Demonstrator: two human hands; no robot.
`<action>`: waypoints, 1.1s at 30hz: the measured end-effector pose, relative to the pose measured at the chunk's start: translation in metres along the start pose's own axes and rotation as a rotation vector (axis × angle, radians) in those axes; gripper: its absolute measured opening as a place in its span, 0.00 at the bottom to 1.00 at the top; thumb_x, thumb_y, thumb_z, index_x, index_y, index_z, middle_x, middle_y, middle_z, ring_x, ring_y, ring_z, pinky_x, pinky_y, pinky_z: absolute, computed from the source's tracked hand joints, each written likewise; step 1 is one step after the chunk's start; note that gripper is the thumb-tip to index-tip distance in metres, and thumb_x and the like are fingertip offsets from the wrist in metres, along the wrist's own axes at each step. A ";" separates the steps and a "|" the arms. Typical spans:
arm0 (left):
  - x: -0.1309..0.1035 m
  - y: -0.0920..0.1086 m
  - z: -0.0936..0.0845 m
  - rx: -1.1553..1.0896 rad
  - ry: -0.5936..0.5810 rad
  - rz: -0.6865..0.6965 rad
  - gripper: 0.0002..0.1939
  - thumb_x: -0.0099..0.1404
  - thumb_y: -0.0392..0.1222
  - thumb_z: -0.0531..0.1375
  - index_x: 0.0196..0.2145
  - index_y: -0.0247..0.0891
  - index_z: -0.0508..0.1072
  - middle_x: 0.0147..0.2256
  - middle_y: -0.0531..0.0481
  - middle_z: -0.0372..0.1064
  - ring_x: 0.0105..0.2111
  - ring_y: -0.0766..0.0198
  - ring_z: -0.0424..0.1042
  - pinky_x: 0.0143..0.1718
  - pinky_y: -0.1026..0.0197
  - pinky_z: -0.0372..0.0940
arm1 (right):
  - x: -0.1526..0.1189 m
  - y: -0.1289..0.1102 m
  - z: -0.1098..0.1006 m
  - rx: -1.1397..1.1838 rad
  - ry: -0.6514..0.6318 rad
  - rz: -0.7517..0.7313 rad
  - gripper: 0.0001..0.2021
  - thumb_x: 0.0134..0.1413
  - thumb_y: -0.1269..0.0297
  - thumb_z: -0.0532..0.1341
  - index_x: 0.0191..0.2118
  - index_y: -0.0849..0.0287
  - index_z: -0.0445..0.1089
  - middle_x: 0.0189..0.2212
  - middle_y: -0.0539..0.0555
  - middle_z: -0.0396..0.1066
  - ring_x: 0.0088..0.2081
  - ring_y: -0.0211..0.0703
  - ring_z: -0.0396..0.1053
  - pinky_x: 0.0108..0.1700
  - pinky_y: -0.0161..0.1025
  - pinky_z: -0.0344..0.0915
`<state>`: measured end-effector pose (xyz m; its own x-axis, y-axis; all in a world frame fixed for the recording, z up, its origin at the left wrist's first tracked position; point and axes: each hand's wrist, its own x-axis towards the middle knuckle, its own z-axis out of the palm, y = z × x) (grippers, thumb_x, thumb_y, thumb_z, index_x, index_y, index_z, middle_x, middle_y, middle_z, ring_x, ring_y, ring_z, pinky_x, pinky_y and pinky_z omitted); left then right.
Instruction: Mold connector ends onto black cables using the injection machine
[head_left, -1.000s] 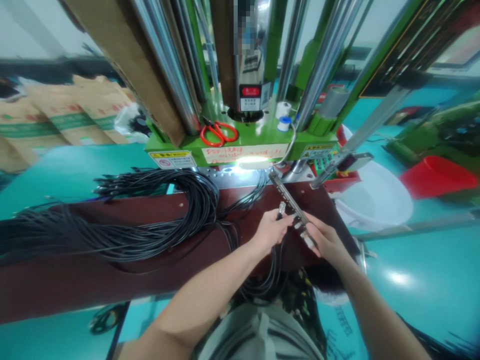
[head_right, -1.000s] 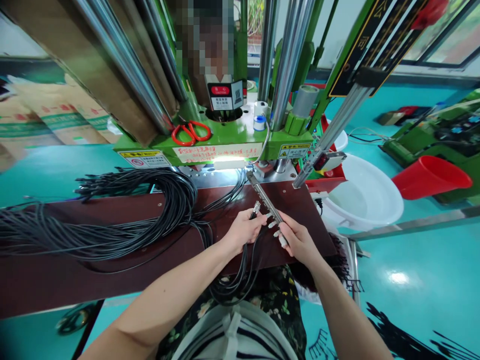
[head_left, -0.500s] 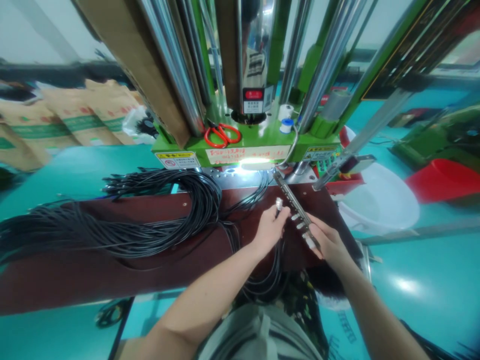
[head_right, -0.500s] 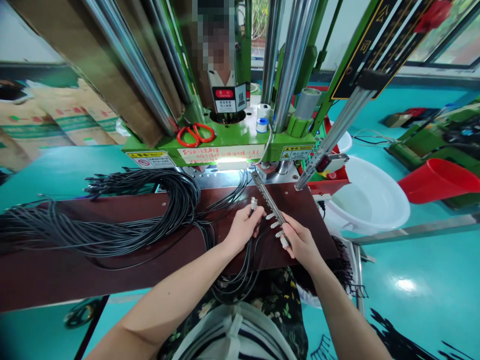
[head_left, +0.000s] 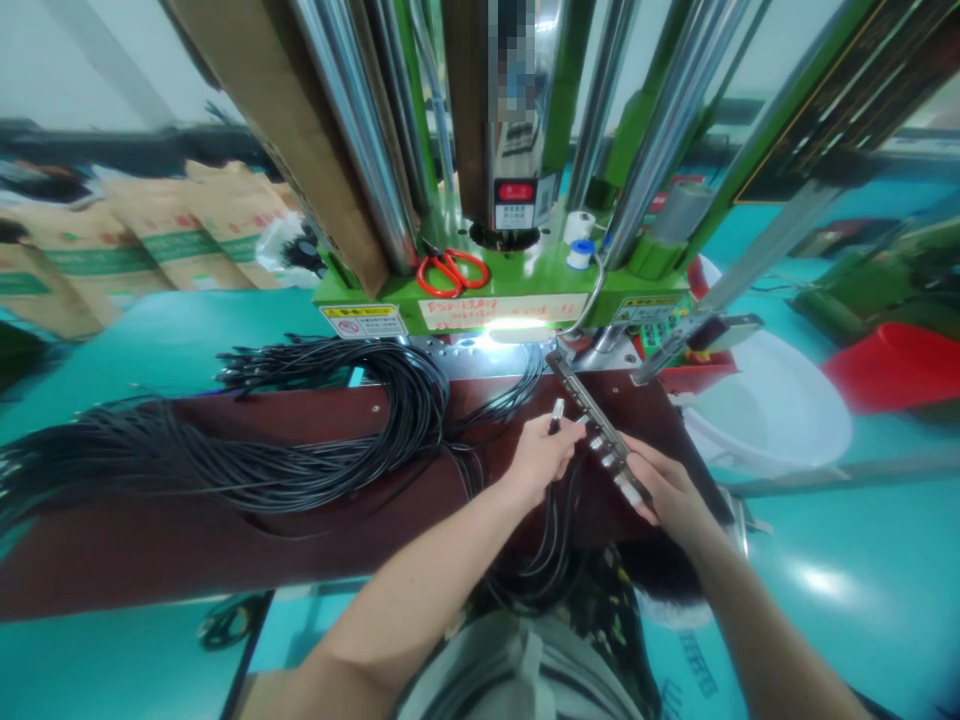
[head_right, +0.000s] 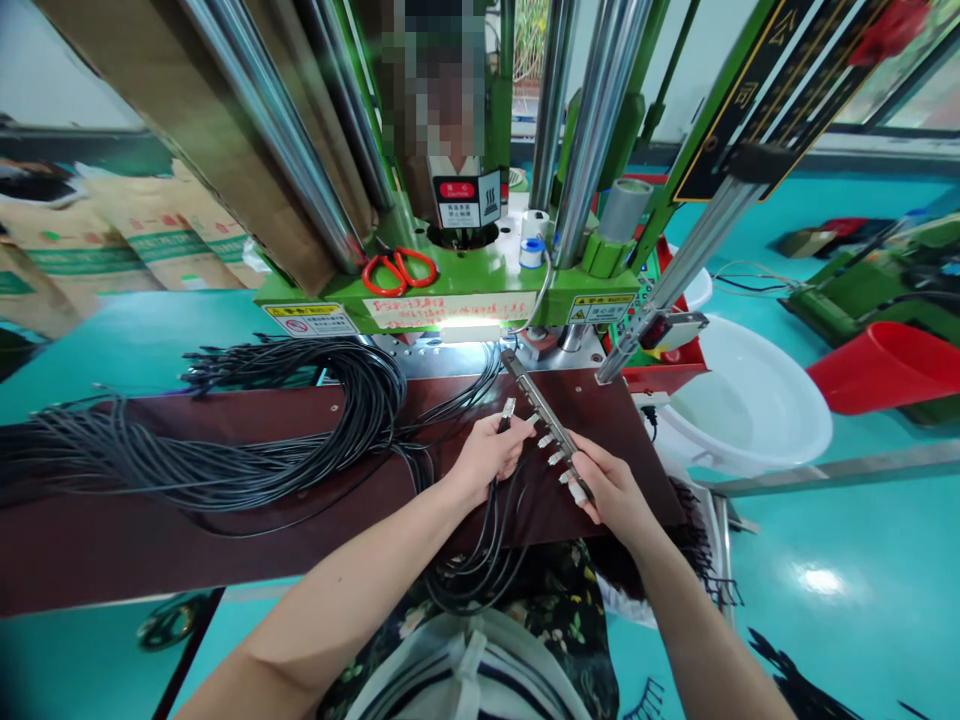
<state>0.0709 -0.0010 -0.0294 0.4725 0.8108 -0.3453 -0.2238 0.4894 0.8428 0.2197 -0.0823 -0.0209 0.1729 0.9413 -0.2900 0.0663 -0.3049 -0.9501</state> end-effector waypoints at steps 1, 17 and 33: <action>0.001 0.000 -0.001 0.004 0.000 -0.007 0.15 0.51 0.49 0.62 0.23 0.36 0.62 0.11 0.63 0.49 0.09 0.78 0.45 0.10 0.71 0.39 | 0.000 0.000 -0.001 -0.013 -0.005 -0.001 0.27 0.52 0.53 0.55 0.55 0.64 0.61 0.13 0.45 0.58 0.11 0.28 0.50 0.12 0.27 0.45; 0.014 0.001 -0.012 0.296 0.133 0.266 0.17 0.63 0.54 0.46 0.29 0.38 0.62 0.12 0.60 0.54 0.11 0.73 0.53 0.15 0.69 0.46 | -0.003 -0.006 0.005 0.024 0.021 0.066 0.27 0.50 0.52 0.57 0.53 0.62 0.62 0.16 0.46 0.62 0.13 0.29 0.52 0.13 0.28 0.47; 0.013 0.004 -0.014 0.312 0.095 0.169 0.17 0.51 0.52 0.59 0.20 0.34 0.67 0.13 0.60 0.50 0.14 0.75 0.48 0.18 0.68 0.43 | 0.000 -0.002 -0.002 -0.020 0.003 0.027 0.27 0.51 0.53 0.57 0.54 0.62 0.63 0.15 0.47 0.62 0.12 0.28 0.50 0.11 0.27 0.45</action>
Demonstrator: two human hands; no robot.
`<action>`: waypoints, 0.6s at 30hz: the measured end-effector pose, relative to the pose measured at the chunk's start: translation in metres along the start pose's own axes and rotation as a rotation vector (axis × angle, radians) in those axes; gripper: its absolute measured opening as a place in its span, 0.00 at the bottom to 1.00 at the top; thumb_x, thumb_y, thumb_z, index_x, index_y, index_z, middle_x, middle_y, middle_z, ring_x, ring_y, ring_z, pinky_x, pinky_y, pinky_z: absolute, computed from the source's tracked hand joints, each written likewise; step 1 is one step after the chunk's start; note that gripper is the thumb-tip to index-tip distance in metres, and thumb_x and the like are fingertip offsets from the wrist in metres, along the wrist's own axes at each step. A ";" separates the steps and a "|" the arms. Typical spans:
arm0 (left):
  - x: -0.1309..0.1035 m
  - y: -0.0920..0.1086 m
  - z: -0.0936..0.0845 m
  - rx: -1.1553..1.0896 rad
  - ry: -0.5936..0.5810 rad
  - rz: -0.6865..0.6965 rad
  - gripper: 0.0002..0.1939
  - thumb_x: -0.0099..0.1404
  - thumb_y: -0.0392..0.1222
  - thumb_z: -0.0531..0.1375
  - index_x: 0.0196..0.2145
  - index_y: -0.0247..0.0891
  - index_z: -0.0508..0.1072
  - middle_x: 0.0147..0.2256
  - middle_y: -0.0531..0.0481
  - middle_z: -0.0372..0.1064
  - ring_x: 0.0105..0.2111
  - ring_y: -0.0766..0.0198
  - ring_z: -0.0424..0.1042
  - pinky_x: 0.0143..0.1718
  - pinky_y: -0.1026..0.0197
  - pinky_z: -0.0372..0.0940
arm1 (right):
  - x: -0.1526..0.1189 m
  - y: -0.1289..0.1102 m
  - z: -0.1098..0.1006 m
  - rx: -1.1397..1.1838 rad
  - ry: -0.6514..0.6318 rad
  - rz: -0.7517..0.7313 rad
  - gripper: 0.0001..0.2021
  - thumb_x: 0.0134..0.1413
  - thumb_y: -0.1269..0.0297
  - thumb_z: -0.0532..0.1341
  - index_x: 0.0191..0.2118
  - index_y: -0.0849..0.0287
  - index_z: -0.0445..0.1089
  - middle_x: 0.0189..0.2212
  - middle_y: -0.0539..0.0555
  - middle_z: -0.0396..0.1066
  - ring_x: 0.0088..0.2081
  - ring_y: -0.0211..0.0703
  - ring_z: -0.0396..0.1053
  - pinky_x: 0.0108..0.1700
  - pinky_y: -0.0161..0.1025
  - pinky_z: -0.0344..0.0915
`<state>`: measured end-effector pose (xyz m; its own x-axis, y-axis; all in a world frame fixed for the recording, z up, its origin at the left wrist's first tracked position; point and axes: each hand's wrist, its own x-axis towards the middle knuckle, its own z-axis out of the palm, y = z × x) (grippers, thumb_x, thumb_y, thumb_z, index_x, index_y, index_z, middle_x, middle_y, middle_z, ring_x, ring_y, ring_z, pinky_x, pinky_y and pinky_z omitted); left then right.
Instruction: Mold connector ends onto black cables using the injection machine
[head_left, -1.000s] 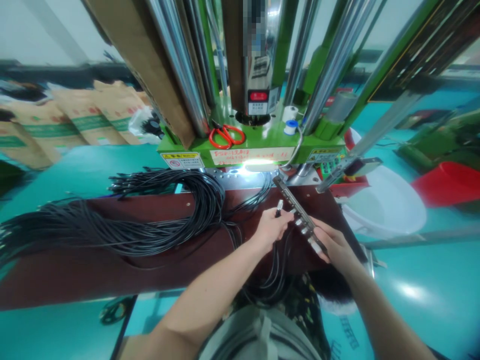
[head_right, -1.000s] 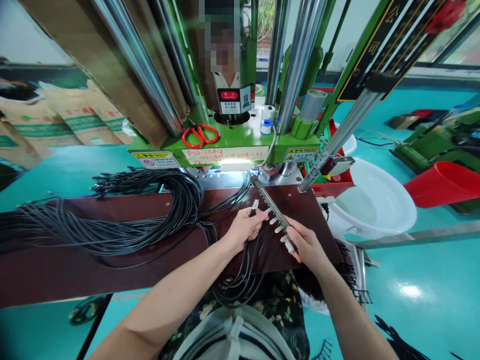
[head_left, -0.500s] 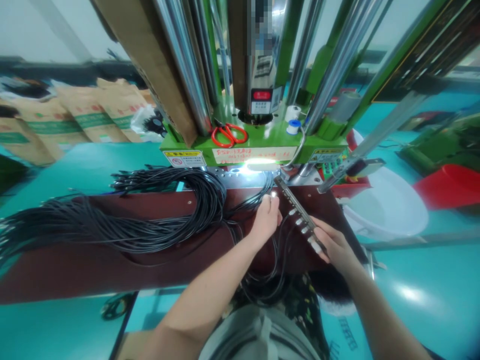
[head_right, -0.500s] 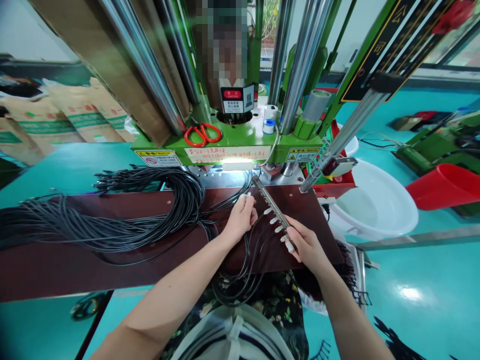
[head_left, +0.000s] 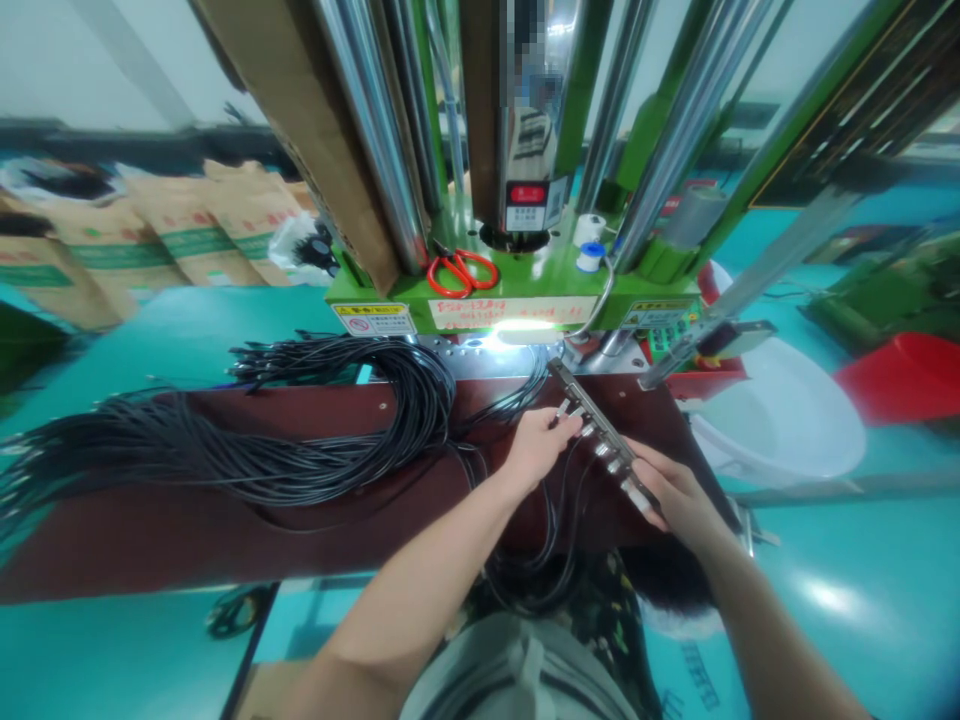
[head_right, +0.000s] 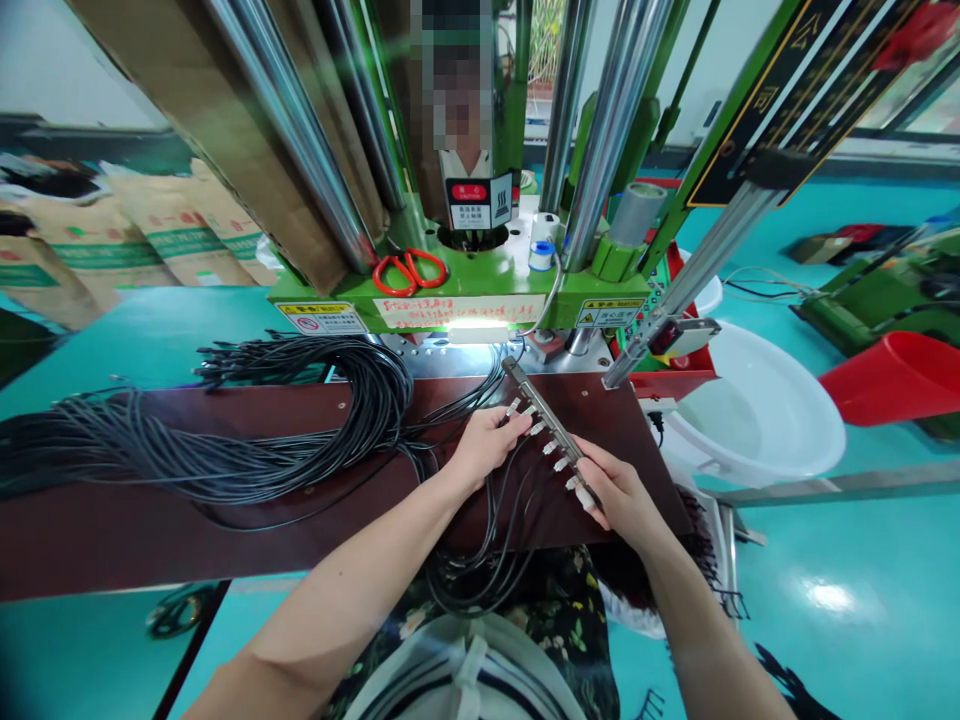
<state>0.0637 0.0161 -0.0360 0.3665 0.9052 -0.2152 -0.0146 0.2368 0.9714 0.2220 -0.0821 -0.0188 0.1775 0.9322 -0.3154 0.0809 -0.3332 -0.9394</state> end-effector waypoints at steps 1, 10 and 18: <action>0.000 0.001 -0.001 -0.008 -0.005 -0.024 0.17 0.51 0.53 0.59 0.20 0.34 0.68 0.13 0.60 0.50 0.14 0.75 0.48 0.17 0.68 0.42 | 0.000 0.000 0.000 -0.017 -0.003 0.000 0.26 0.50 0.53 0.58 0.54 0.61 0.64 0.17 0.49 0.65 0.13 0.29 0.53 0.12 0.27 0.48; 0.001 0.008 -0.007 0.053 -0.109 0.006 0.22 0.56 0.58 0.53 0.19 0.36 0.64 0.13 0.57 0.53 0.13 0.74 0.51 0.15 0.69 0.46 | 0.002 0.002 -0.002 -0.004 -0.054 0.047 0.26 0.49 0.51 0.59 0.53 0.58 0.65 0.29 0.54 0.71 0.19 0.31 0.61 0.15 0.26 0.55; 0.002 0.017 -0.015 -0.003 -0.251 -0.016 0.25 0.59 0.59 0.47 0.16 0.39 0.52 0.15 0.54 0.54 0.15 0.72 0.55 0.13 0.69 0.47 | -0.005 -0.003 -0.001 0.071 -0.059 -0.041 0.25 0.52 0.54 0.57 0.54 0.57 0.62 0.15 0.47 0.62 0.13 0.27 0.48 0.13 0.25 0.44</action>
<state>0.0501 0.0277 -0.0219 0.5859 0.7857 -0.1984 -0.0094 0.2514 0.9678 0.2216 -0.0861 -0.0139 0.1173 0.9523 -0.2816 0.0166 -0.2854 -0.9583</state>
